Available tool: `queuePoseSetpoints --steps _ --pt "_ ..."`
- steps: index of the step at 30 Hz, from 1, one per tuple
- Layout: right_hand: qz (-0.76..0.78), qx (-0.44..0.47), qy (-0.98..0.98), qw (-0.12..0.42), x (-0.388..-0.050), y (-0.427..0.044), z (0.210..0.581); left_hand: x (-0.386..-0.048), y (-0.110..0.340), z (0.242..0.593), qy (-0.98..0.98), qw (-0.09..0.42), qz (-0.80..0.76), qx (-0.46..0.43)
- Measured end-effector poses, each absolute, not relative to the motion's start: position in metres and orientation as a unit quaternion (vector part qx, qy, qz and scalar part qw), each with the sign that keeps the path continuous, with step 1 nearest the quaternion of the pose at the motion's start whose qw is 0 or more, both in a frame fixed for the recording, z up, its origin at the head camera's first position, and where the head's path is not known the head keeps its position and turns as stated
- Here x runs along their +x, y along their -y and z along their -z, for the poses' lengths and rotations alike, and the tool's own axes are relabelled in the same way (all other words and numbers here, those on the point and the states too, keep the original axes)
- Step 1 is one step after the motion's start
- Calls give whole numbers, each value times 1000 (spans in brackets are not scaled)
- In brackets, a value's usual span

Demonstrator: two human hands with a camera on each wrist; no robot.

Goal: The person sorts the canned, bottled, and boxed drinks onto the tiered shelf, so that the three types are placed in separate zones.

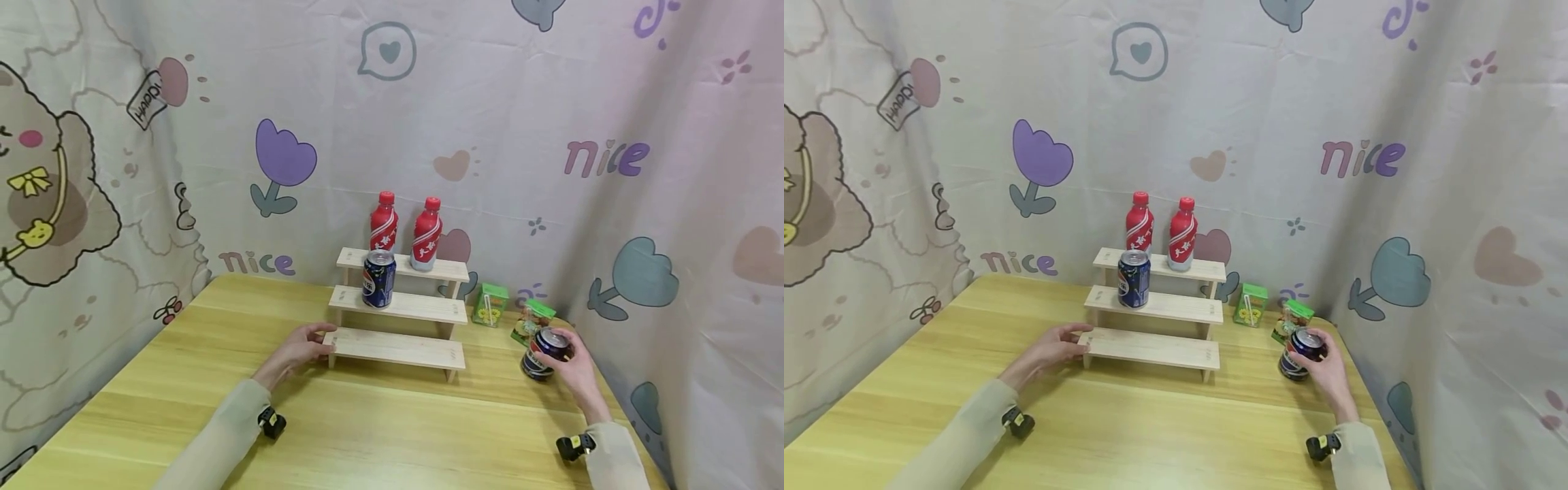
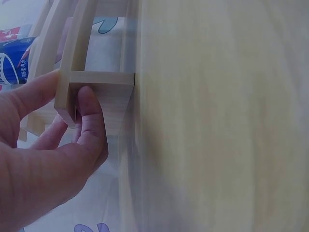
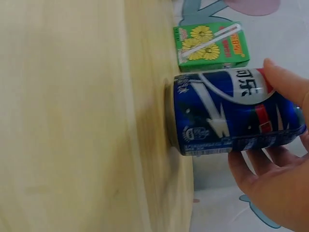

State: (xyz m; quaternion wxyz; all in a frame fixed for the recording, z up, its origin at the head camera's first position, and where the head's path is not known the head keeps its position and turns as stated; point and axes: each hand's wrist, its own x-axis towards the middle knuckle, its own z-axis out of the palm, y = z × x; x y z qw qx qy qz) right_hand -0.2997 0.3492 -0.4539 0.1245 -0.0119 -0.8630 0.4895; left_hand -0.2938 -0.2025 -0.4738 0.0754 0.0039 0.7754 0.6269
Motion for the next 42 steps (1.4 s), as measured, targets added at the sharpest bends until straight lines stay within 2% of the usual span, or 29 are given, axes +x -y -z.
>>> queuePoseSetpoints --steps 17,42 --pt "-539 -115 817 169 -304 -336 455 -294 199 472 -773 75 -630 7" --pt "-559 -65 810 165 -302 -297 429 -292 200 472 -771 69 -633 12"
